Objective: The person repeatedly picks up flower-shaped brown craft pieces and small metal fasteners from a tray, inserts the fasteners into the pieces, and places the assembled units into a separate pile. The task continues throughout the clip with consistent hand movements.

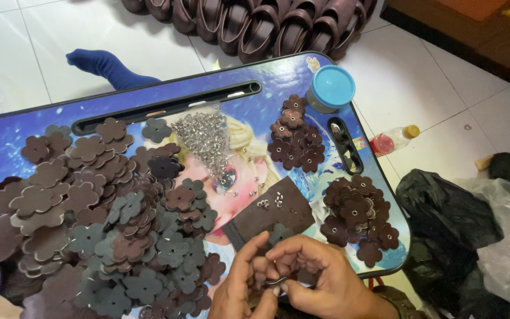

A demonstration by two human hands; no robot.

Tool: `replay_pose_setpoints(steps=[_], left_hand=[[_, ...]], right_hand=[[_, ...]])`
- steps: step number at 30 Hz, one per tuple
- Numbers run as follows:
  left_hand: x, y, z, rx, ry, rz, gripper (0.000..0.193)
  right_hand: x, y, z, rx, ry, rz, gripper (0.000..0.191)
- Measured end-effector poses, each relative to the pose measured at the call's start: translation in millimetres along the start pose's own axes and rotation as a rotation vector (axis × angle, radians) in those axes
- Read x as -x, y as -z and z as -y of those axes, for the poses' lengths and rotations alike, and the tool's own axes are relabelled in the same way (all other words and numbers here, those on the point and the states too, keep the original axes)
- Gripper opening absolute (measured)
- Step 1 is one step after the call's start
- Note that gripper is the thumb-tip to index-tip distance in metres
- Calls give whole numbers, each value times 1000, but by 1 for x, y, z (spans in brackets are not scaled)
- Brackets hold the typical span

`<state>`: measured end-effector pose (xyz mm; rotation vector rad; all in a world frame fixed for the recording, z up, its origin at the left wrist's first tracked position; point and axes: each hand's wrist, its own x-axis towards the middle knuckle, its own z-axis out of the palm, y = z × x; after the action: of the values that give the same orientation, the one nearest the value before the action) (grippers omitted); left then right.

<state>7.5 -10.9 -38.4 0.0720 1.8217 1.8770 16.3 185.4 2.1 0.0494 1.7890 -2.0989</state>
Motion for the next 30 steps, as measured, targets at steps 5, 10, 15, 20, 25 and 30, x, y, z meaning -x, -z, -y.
replay_pose_setpoints(steps=[5,10,15,20,25,30], left_hand=[[-2,6,-17,-273,-175,-82,72],[-5,20,-53,-802,-542,-448,57],[-13,48,-80,-1232,-722,-655,35],[-15,28,-79,-1077,-723,-511,34],[-19,-1,-68,-943,-836,-277,37],[-26,-15,-55,-998,-838,-246,34]], right_hand=[[-7,0,18,173,11,-1,44],[-28,25,67,341,78,-237,47],[-42,21,85,696,195,-620,47],[-44,7,76,1211,557,-453,22],[-48,5,69,1280,576,-380,22],[-49,1,67,1279,576,-348,22]])
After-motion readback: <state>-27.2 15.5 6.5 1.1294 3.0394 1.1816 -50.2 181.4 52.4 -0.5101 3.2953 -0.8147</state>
